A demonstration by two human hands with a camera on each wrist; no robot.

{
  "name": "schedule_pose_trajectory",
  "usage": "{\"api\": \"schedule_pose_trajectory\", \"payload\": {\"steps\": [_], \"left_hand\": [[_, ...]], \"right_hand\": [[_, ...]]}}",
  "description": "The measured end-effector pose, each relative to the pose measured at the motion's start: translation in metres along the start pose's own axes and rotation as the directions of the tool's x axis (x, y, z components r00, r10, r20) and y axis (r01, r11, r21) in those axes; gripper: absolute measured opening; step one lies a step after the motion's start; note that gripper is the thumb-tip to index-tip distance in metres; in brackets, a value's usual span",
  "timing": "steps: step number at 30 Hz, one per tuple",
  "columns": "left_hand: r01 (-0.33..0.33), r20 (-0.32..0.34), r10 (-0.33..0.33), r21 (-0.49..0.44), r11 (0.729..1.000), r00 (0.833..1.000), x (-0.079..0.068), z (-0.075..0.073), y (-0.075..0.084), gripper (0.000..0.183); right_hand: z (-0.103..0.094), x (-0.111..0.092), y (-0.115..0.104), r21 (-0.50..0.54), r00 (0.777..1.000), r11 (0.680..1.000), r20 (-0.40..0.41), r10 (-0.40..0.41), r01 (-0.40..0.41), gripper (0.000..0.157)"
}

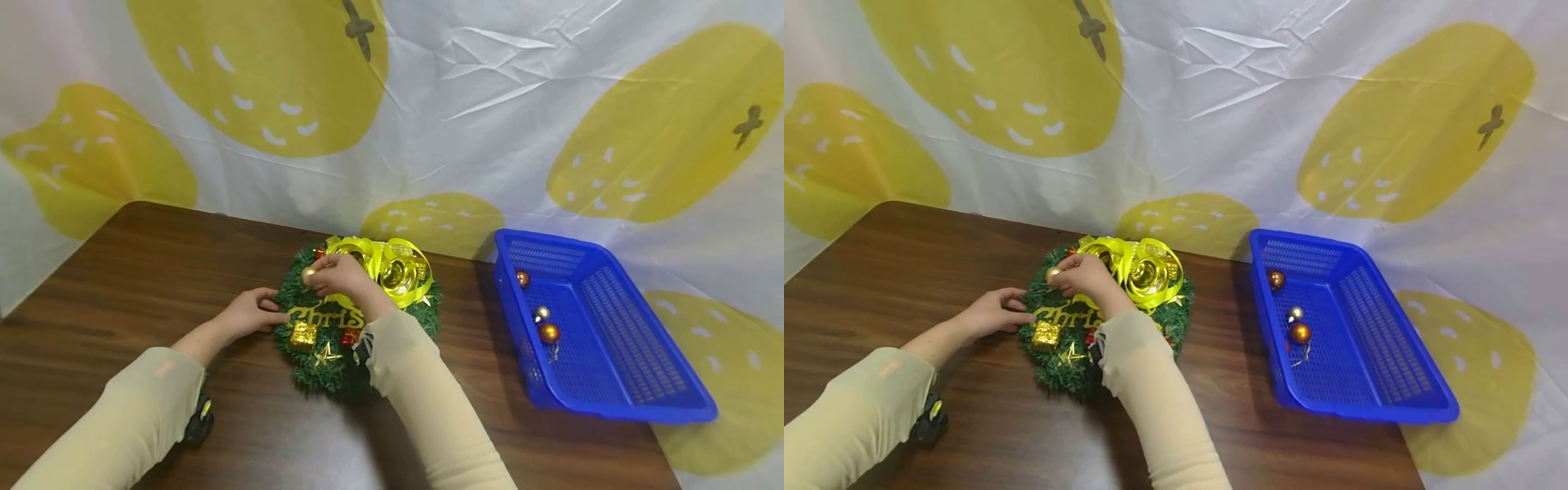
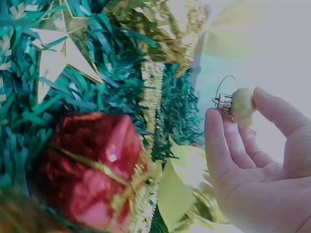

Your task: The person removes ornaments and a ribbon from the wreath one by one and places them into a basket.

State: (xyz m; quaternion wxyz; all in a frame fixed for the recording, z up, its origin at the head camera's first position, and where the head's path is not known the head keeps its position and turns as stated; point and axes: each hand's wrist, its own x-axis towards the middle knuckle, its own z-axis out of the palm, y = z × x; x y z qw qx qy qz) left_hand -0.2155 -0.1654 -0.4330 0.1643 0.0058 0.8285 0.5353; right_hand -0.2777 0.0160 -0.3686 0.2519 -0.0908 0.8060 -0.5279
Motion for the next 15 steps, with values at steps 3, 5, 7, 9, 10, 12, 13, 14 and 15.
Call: {"api": "schedule_pose_trajectory", "payload": {"steps": [3, 5, 7, 9, 10, 12, 13, 14, 15], "left_hand": [[0.002, -0.002, -0.002, 0.002, 1.000, 1.000, -0.001, 0.000, 0.000, 0.072], [0.000, -0.001, 0.000, 0.007, 1.000, 1.000, -0.001, 0.000, 0.000, 0.072], [-0.002, 0.004, 0.002, 0.005, 1.000, 1.000, -0.001, 0.000, 0.000, 0.072], [-0.005, 0.011, 0.005, 0.006, 1.000, 1.000, -0.001, 0.000, 0.000, 0.072], [-0.006, 0.014, 0.006, 0.007, 1.000, 1.000, -0.001, 0.000, 0.000, 0.072], [-0.007, 0.022, 0.006, 0.009, 1.000, 1.000, -0.002, 0.000, 0.000, 0.072], [-0.006, 0.024, 0.006, 0.010, 1.000, 1.000, -0.002, 0.000, 0.001, 0.073], [-0.006, 0.026, 0.006, 0.013, 1.000, 1.000, -0.003, 0.000, 0.001, 0.073], [-0.006, 0.029, 0.005, 0.019, 1.000, 1.000, -0.003, -0.001, 0.002, 0.073]], "right_hand": [[-0.005, -0.003, -0.002, 0.022, 1.000, 1.000, -0.002, -0.014, 0.014, 0.033], [-0.009, -0.006, -0.003, 0.042, 1.000, 0.999, -0.001, -0.022, 0.022, 0.033], [-0.014, -0.009, -0.003, 0.063, 1.000, 0.998, 0.000, -0.030, 0.030, 0.033], [-0.019, -0.012, -0.003, 0.071, 0.999, 0.997, -0.001, -0.037, 0.037, 0.032], [-0.022, -0.013, -0.003, 0.075, 0.999, 0.996, -0.003, -0.038, 0.038, 0.031], [-0.028, -0.016, -0.003, 0.073, 0.999, 0.996, -0.004, -0.046, 0.047, 0.029], [-0.030, -0.018, -0.004, 0.080, 0.999, 0.996, -0.004, -0.050, 0.050, 0.030], [-0.033, -0.019, -0.004, 0.088, 0.999, 0.995, -0.003, -0.051, 0.052, 0.030], [-0.035, -0.021, -0.005, 0.098, 0.998, 0.994, -0.002, -0.056, 0.056, 0.031]]}}
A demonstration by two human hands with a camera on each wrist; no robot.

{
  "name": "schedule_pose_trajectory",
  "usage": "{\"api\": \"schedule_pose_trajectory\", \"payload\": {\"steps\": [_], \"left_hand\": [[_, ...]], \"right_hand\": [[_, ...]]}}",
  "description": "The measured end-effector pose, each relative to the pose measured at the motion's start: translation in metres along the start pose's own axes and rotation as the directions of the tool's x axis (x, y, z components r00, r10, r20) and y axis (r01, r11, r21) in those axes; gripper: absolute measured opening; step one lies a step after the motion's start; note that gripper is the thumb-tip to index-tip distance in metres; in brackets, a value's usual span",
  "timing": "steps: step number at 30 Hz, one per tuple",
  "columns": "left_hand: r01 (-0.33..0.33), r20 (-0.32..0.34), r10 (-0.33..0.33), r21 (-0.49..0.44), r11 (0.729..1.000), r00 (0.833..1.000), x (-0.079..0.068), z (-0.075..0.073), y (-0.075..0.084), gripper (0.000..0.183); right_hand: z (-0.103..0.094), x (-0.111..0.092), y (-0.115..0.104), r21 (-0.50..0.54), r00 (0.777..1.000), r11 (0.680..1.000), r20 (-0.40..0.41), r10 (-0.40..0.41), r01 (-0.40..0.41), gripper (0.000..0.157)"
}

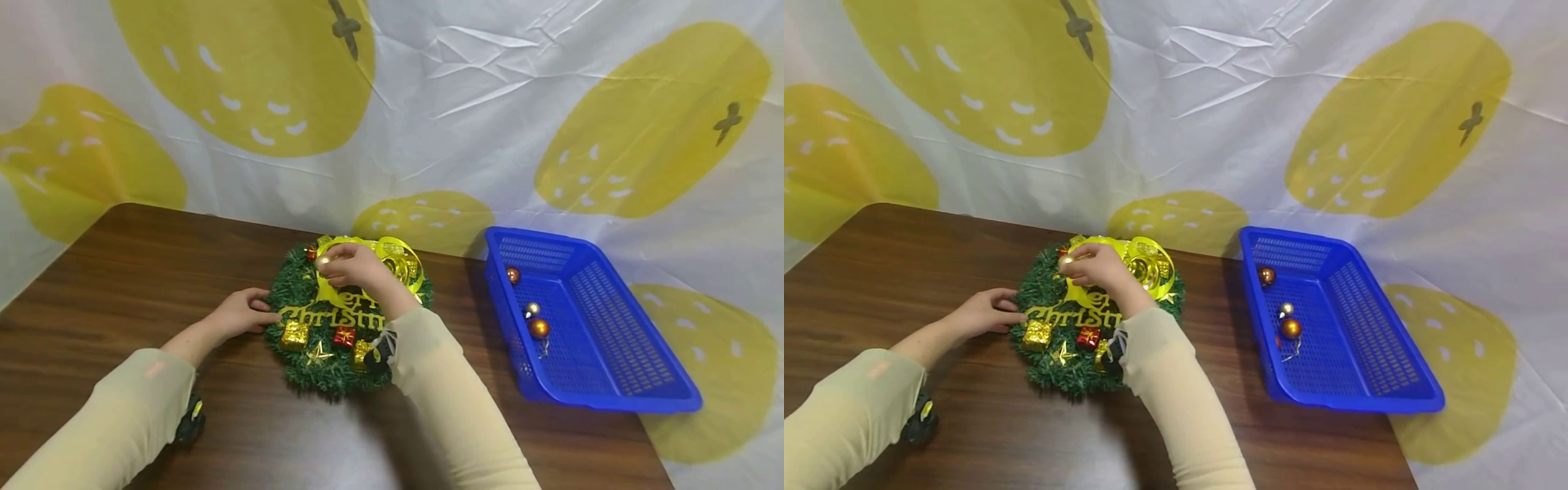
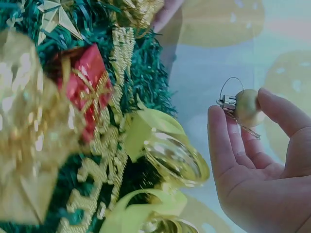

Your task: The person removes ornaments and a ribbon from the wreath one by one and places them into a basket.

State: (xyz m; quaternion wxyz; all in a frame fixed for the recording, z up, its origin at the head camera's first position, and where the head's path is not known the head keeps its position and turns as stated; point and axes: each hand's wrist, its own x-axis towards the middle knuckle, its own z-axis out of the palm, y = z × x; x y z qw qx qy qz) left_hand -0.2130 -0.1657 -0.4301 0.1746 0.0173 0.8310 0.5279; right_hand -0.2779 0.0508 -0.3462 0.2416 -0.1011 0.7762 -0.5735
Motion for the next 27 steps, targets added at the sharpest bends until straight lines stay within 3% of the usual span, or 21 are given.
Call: {"api": "schedule_pose_trajectory", "payload": {"steps": [4, 19, 27], "left_hand": [[-0.004, 0.007, 0.004, 0.004, 1.000, 1.000, -0.001, -0.002, 0.001, 0.073], [-0.005, 0.003, 0.005, 0.011, 1.000, 1.000, 0.000, -0.004, 0.000, 0.074], [-0.003, 0.003, 0.003, 0.004, 1.000, 1.000, 0.004, -0.005, -0.003, 0.074]], "right_hand": [[-0.007, -0.005, -0.004, 0.036, 1.000, 0.999, 0.000, -0.012, 0.012, 0.034], [-0.034, -0.018, -0.017, -0.024, 0.999, 1.000, -0.042, -0.008, 0.007, 0.035], [-0.047, -0.021, -0.018, 0.005, 0.998, 1.000, -0.065, -0.013, 0.014, 0.035]]}}
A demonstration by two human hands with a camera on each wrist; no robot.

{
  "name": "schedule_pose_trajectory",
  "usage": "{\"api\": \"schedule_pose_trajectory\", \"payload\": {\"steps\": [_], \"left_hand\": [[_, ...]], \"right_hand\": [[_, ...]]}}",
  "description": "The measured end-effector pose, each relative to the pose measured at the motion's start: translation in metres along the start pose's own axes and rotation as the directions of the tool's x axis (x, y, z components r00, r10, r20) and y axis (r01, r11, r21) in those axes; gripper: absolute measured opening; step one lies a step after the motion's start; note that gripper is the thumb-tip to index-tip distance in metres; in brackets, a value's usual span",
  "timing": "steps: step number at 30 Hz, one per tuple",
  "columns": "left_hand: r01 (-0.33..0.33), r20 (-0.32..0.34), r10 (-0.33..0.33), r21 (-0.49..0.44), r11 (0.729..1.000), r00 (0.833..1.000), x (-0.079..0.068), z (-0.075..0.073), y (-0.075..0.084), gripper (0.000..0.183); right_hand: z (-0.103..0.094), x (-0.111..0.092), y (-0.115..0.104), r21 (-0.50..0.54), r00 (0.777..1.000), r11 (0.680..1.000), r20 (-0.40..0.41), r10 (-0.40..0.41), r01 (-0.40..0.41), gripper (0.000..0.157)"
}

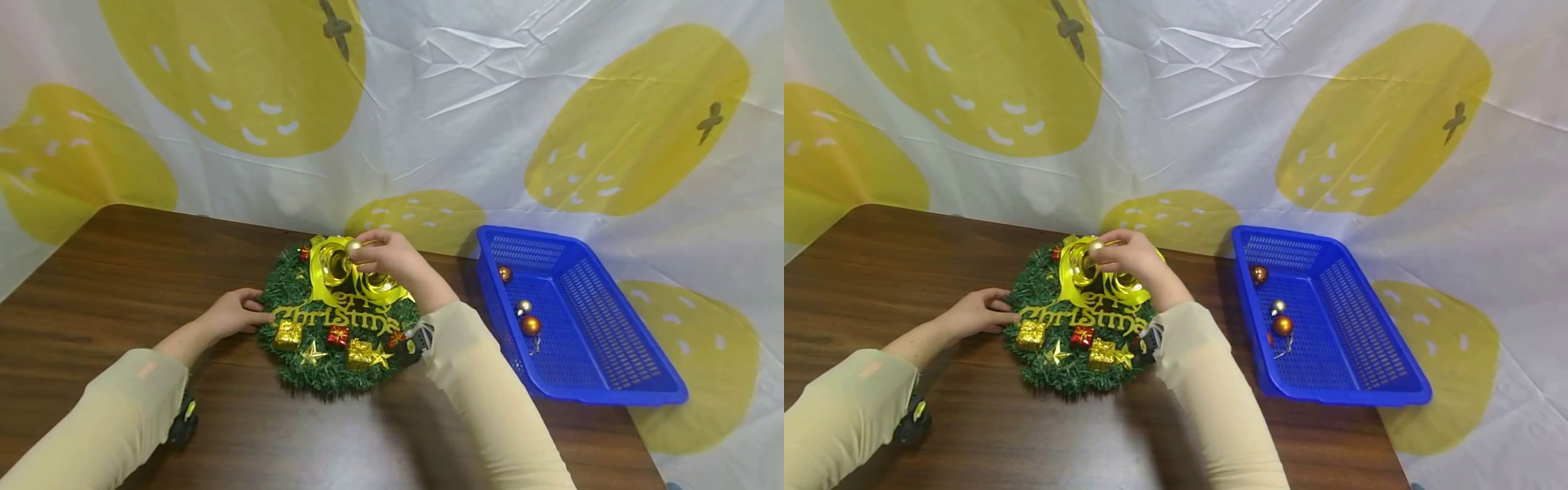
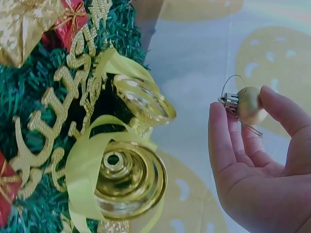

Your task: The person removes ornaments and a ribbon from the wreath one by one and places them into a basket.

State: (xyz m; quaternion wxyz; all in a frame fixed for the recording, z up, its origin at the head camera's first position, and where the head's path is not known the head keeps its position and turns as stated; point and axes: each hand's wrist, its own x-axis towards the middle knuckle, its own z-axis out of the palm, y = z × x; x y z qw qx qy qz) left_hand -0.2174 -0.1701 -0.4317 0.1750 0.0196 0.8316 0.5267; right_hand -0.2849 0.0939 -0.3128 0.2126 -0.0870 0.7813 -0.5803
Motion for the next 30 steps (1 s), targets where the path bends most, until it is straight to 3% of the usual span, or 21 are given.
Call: {"api": "schedule_pose_trajectory", "payload": {"steps": [19, 30], "left_hand": [[-0.004, 0.008, 0.004, 0.003, 1.000, 1.000, 0.000, 0.000, 0.001, 0.075], [-0.012, 0.009, 0.012, 0.015, 1.000, 1.000, -0.001, 0.000, 0.002, 0.075]], "right_hand": [[-0.047, -0.025, 0.003, -0.036, 0.998, 0.999, -0.046, -0.038, 0.037, 0.031], [-0.076, -0.038, 0.006, 0.018, 0.994, 0.998, -0.091, -0.065, 0.067, 0.025]]}}
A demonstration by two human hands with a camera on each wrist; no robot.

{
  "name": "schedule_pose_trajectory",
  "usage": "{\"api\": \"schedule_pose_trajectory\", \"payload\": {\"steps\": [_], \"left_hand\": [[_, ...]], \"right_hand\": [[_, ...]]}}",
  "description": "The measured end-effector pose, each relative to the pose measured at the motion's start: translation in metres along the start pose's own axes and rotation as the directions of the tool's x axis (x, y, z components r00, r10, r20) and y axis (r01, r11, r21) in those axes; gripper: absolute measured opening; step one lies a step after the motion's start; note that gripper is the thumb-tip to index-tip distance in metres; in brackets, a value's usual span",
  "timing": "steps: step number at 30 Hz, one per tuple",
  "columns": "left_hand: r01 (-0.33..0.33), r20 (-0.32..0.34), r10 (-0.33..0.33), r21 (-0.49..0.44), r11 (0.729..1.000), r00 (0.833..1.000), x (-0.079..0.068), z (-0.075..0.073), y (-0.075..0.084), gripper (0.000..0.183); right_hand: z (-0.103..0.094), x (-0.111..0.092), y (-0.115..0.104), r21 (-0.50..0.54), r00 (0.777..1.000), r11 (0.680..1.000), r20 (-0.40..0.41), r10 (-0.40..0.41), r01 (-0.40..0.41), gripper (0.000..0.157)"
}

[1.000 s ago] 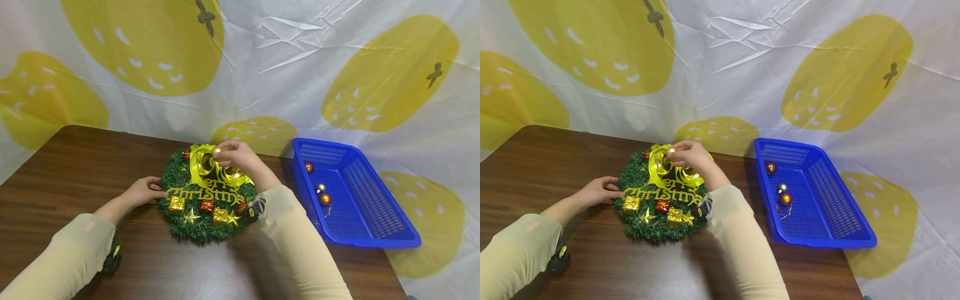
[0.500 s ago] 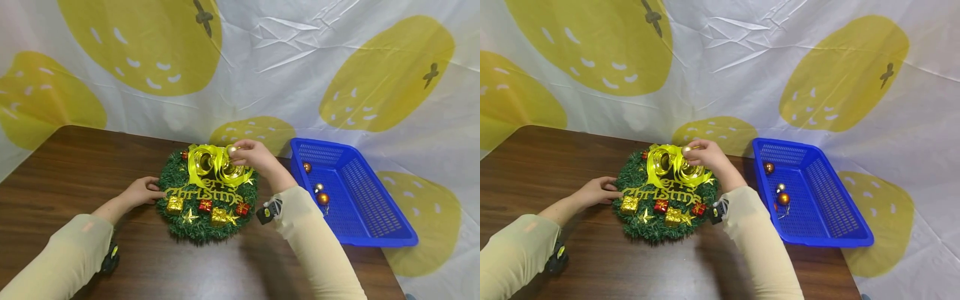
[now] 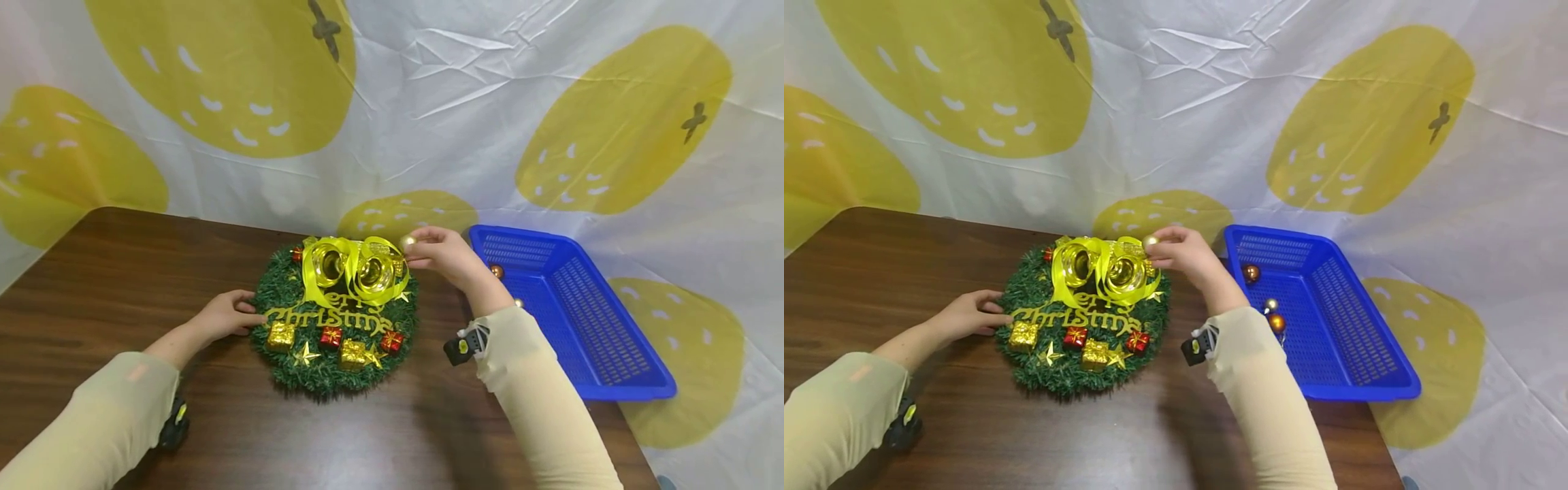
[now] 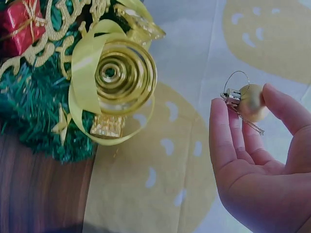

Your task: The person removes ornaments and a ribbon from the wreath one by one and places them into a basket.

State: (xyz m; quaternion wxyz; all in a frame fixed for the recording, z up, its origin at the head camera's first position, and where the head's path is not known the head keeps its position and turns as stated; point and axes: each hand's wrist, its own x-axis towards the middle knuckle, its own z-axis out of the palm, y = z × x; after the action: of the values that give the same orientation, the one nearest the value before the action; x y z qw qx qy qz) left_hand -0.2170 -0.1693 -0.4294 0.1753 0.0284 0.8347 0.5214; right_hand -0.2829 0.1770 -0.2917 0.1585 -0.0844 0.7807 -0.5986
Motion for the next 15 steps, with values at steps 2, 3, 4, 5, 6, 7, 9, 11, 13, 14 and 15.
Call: {"api": "schedule_pose_trajectory", "payload": {"steps": [2, 3, 4, 5, 6, 7, 9, 11, 13, 14, 15], "left_hand": [[0.003, -0.001, -0.003, 0.002, 1.000, 1.000, 0.001, 0.000, -0.001, 0.075], [0.003, 0.000, -0.003, 0.002, 1.000, 1.000, 0.001, -0.001, -0.002, 0.075], [0.003, 0.001, -0.003, 0.001, 1.000, 1.000, 0.001, -0.001, -0.002, 0.076], [0.003, 0.003, -0.003, 0.001, 1.000, 1.000, 0.001, -0.001, -0.002, 0.076], [0.003, 0.004, -0.003, 0.000, 1.000, 1.000, 0.002, -0.001, -0.002, 0.076], [0.002, 0.005, -0.002, 0.000, 1.000, 1.000, 0.002, -0.001, -0.002, 0.076], [0.003, 0.005, -0.003, 0.001, 1.000, 1.000, 0.001, 0.000, -0.002, 0.076], [0.005, 0.004, -0.005, 0.002, 1.000, 1.000, 0.001, 0.000, -0.001, 0.076], [0.007, 0.003, -0.007, 0.003, 1.000, 1.000, 0.000, 0.000, 0.000, 0.076], [0.007, 0.003, -0.007, 0.003, 1.000, 1.000, 0.000, 0.000, 0.000, 0.076], [0.008, 0.004, -0.008, 0.004, 1.000, 1.000, 0.000, 0.000, 0.000, 0.076]], "right_hand": [[-0.005, -0.002, 0.000, -0.005, 1.000, 1.000, -0.009, -0.004, 0.004, 0.025], [-0.007, -0.003, 0.000, -0.006, 1.000, 1.000, -0.011, -0.006, 0.006, 0.026], [-0.010, -0.004, 0.001, -0.008, 1.000, 1.000, -0.015, -0.007, 0.007, 0.027], [-0.012, -0.005, 0.001, -0.012, 1.000, 1.000, -0.020, -0.007, 0.006, 0.028], [-0.014, -0.006, 0.001, -0.015, 1.000, 1.000, -0.023, -0.007, 0.007, 0.028], [-0.017, -0.007, 0.001, -0.018, 1.000, 1.000, -0.024, -0.008, 0.008, 0.029], [-0.022, -0.009, 0.003, -0.013, 1.000, 1.000, -0.030, -0.008, 0.007, 0.029], [-0.028, -0.010, 0.004, -0.012, 0.999, 1.000, -0.032, -0.008, 0.008, 0.027], [-0.033, -0.012, 0.005, -0.007, 0.999, 1.000, -0.037, -0.009, 0.009, 0.026], [-0.036, -0.012, 0.006, -0.004, 0.999, 1.000, -0.040, -0.008, 0.008, 0.025], [-0.039, -0.013, 0.007, -0.007, 0.999, 1.000, -0.042, -0.009, 0.009, 0.025]]}}
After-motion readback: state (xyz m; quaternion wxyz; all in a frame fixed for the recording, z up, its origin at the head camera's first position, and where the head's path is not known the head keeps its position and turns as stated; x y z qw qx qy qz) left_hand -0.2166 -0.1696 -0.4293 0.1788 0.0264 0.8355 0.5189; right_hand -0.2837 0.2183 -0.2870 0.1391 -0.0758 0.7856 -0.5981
